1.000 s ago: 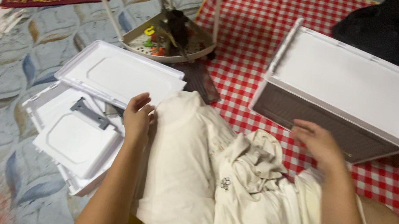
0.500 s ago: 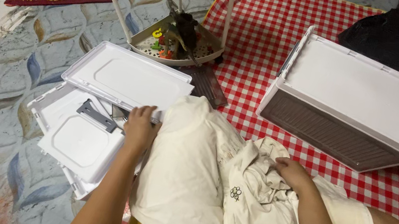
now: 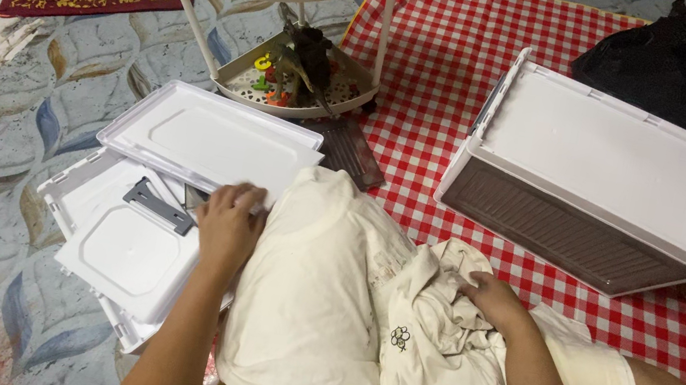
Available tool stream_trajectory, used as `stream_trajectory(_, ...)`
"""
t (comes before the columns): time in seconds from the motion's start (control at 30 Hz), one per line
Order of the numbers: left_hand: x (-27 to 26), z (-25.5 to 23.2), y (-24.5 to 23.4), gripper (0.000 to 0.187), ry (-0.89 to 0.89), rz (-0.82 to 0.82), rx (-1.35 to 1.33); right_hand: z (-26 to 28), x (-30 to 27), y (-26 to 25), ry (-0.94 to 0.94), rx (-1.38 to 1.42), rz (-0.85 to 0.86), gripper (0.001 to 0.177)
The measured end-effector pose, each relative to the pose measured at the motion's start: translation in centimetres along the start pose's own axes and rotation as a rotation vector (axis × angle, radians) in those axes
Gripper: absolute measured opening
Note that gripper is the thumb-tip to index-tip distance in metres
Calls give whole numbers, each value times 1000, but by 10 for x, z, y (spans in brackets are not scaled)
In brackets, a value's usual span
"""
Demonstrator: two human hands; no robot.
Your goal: The person assembles a white plastic storage box by attaching side panels, wiping the lid with a cloth, and securing the lid onto the box. The person handles the box parts and a cloth on a red and white checkered mat.
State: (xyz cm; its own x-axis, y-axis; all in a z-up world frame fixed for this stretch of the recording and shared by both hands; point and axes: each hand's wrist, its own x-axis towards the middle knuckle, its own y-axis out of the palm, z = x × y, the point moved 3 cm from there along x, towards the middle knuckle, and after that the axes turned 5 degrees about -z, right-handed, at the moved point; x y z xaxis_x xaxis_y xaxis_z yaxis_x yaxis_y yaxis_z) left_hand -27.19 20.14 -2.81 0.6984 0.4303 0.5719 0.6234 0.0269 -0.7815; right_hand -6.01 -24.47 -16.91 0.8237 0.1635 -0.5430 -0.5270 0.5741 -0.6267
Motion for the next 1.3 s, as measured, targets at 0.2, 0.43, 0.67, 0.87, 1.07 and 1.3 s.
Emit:
stream_trajectory(0.2, 9, 27, -33, 29, -598, -125, -414, -13, 16, 1, 124, 86, -41, 60)
stream_trajectory(0.43, 25, 44, -82, 14, -392, -434, -751, -13, 7, -7, 399, 409, -47, 50)
stream_trajectory(0.67, 34, 48, -133, 21, -490, -584, -1516, -11, 5, -5, 521, 656, 10, 44)
stream_trajectory(0.87, 28, 50, -124, 30, -447, -479, -1628, -9, 9, -13, 463, 1159, 115, 37)
stream_trajectory(1.07, 18, 52, -85, 20, -659, -294, -1468, 22, -18, -46, 113, 1549, -3, 35)
stream_trajectory(1.3, -11, 11, -51, 21, -892, -117, -1378, 70, -84, -97, -248, 1720, -227, 53)
